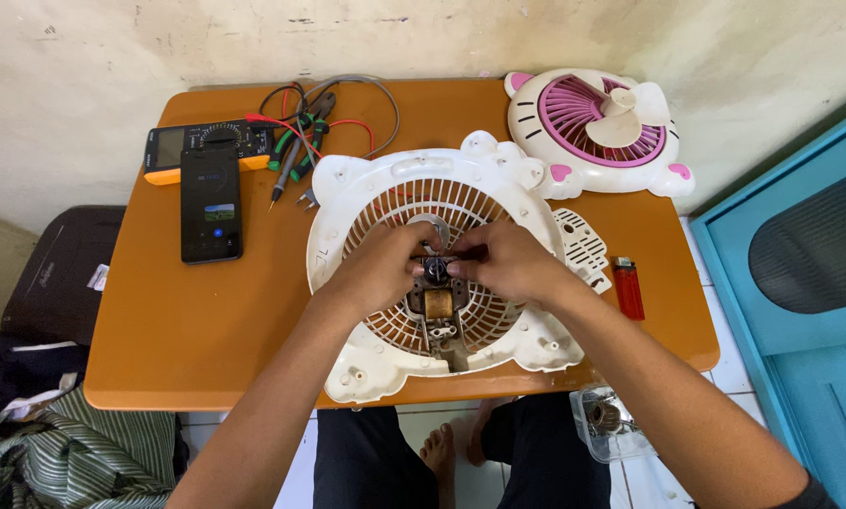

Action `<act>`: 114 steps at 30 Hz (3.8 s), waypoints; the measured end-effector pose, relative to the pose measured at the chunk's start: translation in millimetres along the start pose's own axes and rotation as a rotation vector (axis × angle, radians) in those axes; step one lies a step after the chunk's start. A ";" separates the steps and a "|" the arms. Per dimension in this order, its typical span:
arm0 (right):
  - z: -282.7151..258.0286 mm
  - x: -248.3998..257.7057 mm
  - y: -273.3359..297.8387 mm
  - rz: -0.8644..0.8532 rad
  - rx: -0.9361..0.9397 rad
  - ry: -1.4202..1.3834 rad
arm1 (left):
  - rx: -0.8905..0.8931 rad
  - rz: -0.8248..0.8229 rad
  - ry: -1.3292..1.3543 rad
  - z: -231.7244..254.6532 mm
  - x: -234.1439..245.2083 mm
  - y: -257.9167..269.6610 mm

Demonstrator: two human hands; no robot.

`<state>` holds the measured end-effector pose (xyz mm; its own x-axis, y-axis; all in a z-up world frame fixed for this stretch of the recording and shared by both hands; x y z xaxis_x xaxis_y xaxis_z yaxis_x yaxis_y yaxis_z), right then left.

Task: The person disassembles a small white electric fan by removing the motor and internal components from the fan housing. They handle the motor, fan blades, and housing parts by hand, placing removed pieces into a clear container.

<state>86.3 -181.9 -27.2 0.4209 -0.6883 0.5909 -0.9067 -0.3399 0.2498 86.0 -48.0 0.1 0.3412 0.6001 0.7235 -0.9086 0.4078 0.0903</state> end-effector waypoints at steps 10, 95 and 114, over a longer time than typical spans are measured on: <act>-4.2 -7.3 -9.2 -0.009 0.049 0.263 | -0.027 -0.152 -0.364 8.3 -18.5 -2.3; -26.8 -15.6 11.2 -0.135 0.295 0.352 | -0.025 -0.455 -0.462 -6.7 -35.2 -37.4; -40.0 -18.2 14.9 -0.188 0.350 0.420 | -0.066 -0.442 -0.368 -4.2 -29.2 -31.7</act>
<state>64.0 -148.9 -3.5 0.4617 -0.3063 0.8325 -0.7236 -0.6728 0.1537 105.8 -75.6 -26.7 0.5677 0.0889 0.8184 -0.6782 0.6140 0.4038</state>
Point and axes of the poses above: each hand's wrist, its own y-axis away from the middle knuckle, its own x-axis out of the back of the hand, z = x × y, the point moved 10 cm from there along -y, towards the middle knuckle, and after that the axes turned 6 degrees about x, right-handed, at the moved point
